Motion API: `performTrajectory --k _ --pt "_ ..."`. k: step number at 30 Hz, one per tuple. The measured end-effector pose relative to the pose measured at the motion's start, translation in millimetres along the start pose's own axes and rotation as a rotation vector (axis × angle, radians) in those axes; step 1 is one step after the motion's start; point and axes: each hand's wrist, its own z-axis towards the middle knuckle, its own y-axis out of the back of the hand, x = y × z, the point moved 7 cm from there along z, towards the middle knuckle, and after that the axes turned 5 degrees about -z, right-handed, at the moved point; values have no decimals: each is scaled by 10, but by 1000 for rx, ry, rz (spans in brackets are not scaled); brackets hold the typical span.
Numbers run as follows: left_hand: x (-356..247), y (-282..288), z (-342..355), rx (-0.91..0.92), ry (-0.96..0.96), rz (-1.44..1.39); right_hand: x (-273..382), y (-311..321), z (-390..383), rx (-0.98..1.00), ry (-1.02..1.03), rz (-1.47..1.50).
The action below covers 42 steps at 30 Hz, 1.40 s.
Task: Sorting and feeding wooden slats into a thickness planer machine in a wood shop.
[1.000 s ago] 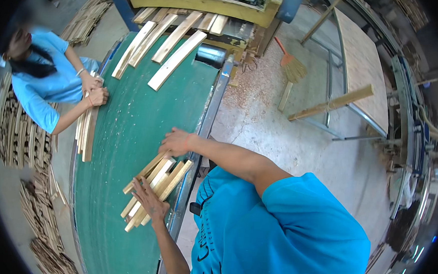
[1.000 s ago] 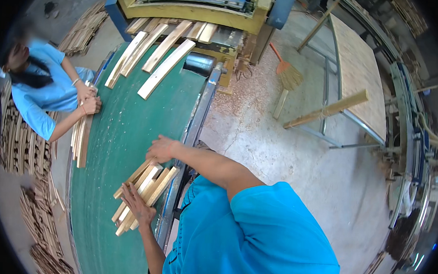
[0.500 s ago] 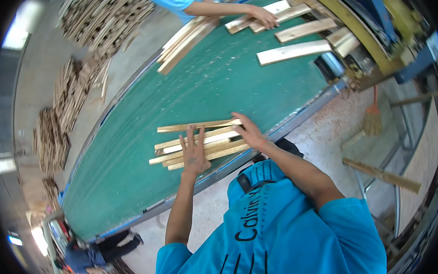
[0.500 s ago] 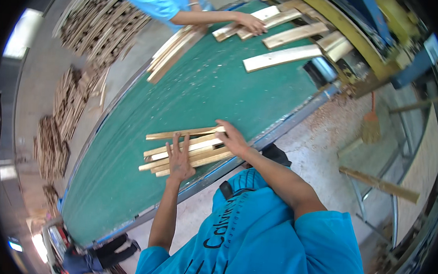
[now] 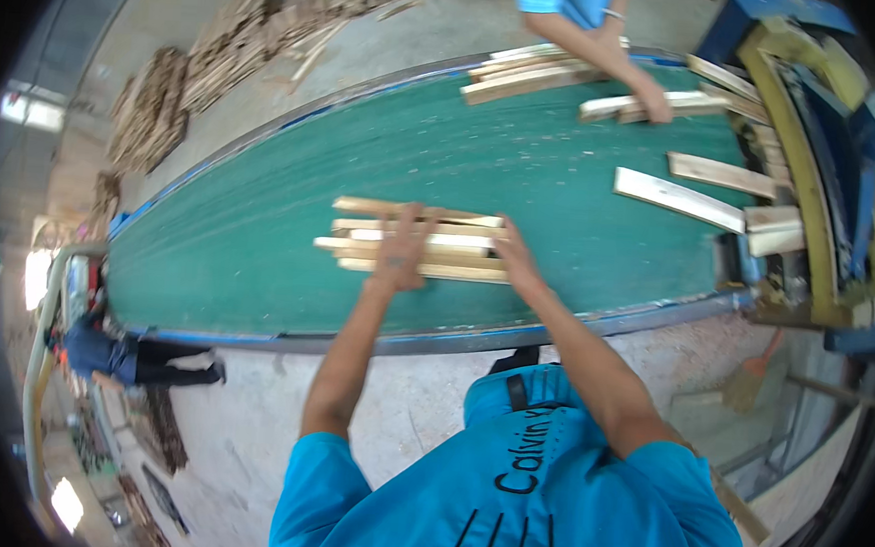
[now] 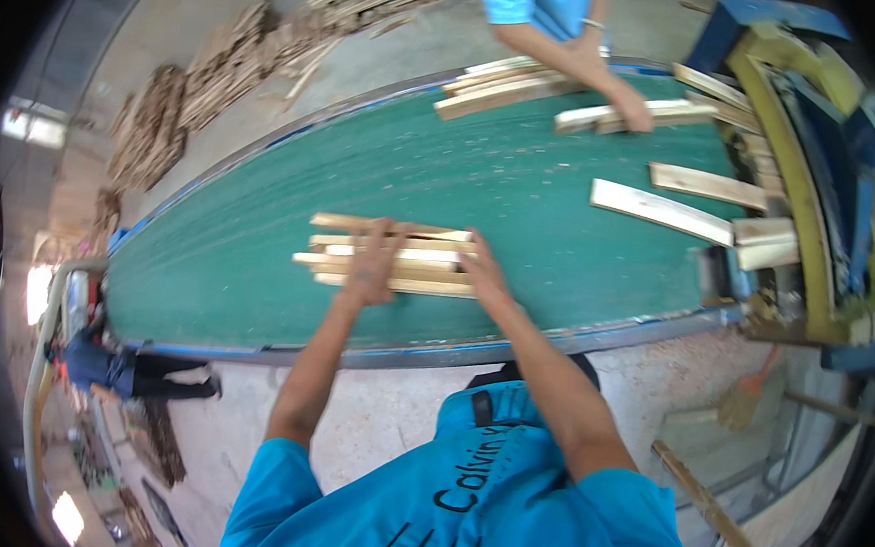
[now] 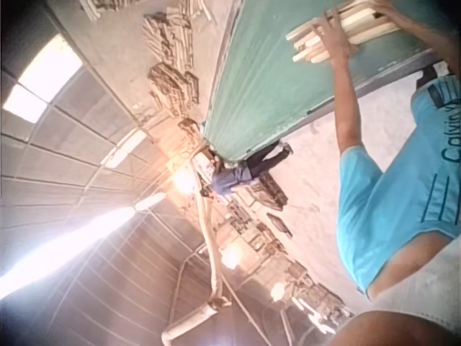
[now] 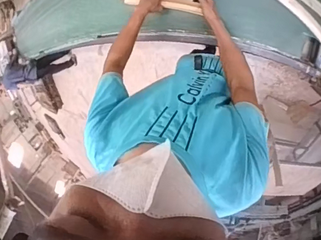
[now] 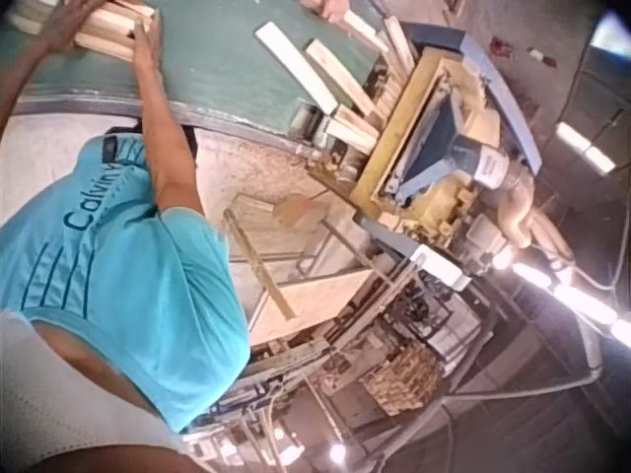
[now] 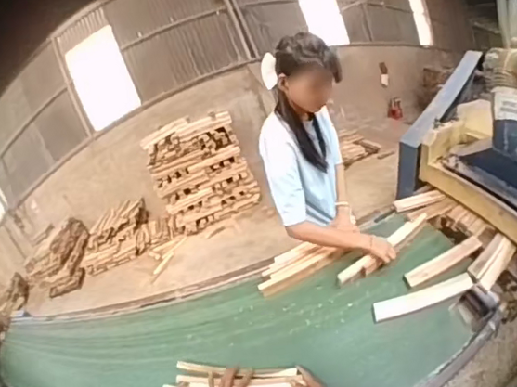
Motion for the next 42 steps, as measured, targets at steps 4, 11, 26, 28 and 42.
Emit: performTrajectory --k 4,11,26,28,42 --pt "620 172 93 -74 -7 -9 80 -257 306 126 68 -249" --pt "1281 320 199 -89 201 132 -477 1289 -1100 71 -27 -61" --pt "-3554 -637 -197 -276 -368 -745 -1894 3282 -4668 -1102 -702 -385" --pt "-4214 -836 -303 -64 -531 -768 -2113 3489 -4879 -1087 -651 -213" --pt "-6005 -2883 -1130 806 172 -295 -5266 5782 -6116 -913 -979 -47"
